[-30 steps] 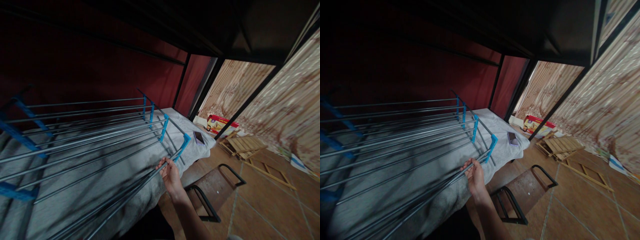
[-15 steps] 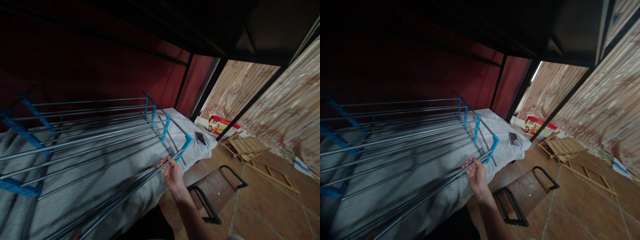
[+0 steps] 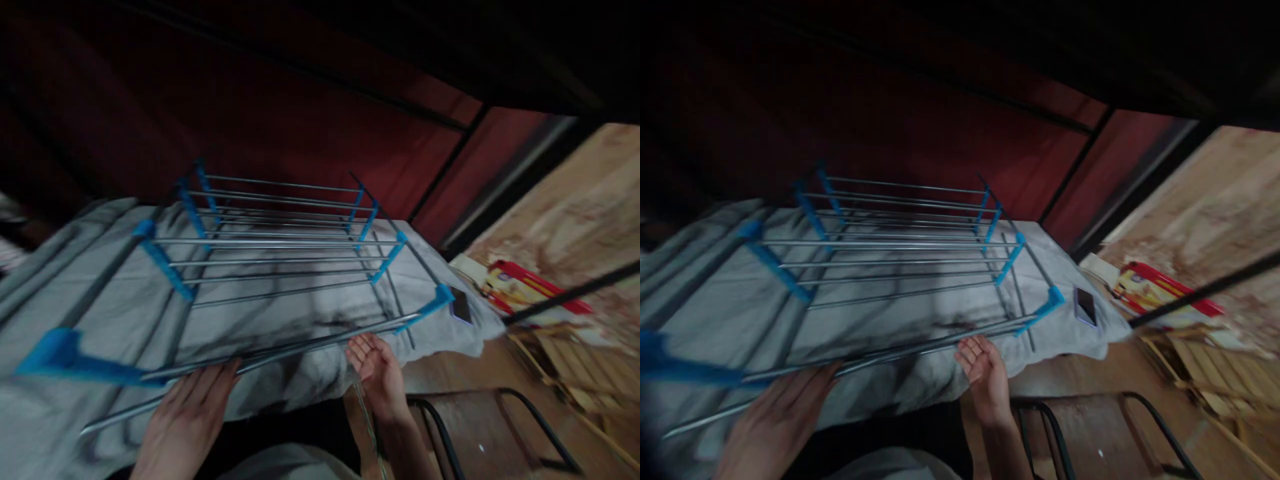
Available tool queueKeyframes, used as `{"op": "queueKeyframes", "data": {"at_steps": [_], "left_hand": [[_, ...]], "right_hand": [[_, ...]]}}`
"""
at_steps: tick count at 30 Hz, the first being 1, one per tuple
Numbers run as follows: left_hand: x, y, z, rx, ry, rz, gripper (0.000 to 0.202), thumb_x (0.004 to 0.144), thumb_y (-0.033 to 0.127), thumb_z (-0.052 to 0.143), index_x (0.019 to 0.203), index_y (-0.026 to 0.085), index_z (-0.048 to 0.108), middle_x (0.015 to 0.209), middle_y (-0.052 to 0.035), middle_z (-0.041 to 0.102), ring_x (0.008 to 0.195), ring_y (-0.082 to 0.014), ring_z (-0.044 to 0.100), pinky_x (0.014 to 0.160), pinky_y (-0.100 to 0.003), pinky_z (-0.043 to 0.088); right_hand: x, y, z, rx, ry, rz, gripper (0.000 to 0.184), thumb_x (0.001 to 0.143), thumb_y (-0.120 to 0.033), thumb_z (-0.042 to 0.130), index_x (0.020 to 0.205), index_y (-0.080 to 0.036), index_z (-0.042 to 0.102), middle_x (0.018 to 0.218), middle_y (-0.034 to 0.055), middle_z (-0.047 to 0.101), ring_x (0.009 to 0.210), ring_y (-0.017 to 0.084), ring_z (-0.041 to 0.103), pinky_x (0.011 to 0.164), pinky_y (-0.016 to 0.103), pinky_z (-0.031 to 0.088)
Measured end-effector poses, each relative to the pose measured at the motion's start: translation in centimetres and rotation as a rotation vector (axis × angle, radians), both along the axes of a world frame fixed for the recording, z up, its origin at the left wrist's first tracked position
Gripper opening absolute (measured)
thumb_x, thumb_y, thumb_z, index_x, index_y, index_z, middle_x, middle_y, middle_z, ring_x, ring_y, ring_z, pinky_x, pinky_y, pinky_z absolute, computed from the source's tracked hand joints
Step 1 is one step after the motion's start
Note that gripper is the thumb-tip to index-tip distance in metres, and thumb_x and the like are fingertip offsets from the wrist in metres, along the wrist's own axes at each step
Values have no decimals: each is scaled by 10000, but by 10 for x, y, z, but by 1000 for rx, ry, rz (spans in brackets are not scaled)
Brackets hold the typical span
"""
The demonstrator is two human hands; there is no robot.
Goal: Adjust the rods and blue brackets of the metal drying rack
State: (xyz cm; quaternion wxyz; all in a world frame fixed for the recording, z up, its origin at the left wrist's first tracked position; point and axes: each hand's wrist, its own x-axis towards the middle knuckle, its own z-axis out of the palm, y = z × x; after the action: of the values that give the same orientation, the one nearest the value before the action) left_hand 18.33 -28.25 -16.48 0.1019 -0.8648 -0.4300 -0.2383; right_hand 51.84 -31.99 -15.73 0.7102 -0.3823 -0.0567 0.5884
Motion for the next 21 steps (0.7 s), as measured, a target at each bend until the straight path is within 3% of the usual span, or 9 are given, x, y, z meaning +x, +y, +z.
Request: {"op": "queueKeyframes", "data": {"at_steps": [4,8,11,15,18,21], "left_hand": [[25,-10,28,-141,97,119,359,966,103,410,1231,182,639,1073,-78,711,962,-214,643,901,-349,472],[28,-13,29,-263,120,143,389,973,99,417,1327,170,562,1144,-101,677,1052,-215,613,998,-392,450],[29,-17,30,-275,138,132,348,977,101,425,1294,154,559,1140,-98,667,1054,-215,598,993,-387,440],[32,-12,38,-219,169,129,335,979,84,415,1274,140,563,1111,-90,666,1009,-210,597,958,-377,439],[34,-5,40,-191,164,131,277,987,133,450,1217,143,602,1094,-86,681,1015,-219,602,935,-378,451],[35,0,35,-209,156,122,201,972,147,498,1076,135,669,1068,-88,707,1074,-237,604,987,-395,448]], "right_hand": [[-9,-19,11,-116,-95,328,350,639,-350,846,924,-187,725,915,99,708,794,223,678,701,369,576],[-12,-15,43,1,-273,539,326,635,-390,861,880,-214,738,878,128,684,787,278,652,676,434,566],[-27,-1,68,117,-534,581,227,741,-369,806,902,-220,747,907,118,685,854,271,642,731,390,552],[-72,33,91,289,-897,649,206,809,-259,761,1015,-240,759,1078,77,695,1033,245,618,928,330,488],[-114,59,101,450,-973,775,223,811,-198,738,1024,-256,766,1116,47,695,1104,235,593,1047,335,413],[-148,80,103,615,-1035,910,266,824,-131,688,1044,-263,759,1101,24,704,1075,203,607,1020,312,414]]}}
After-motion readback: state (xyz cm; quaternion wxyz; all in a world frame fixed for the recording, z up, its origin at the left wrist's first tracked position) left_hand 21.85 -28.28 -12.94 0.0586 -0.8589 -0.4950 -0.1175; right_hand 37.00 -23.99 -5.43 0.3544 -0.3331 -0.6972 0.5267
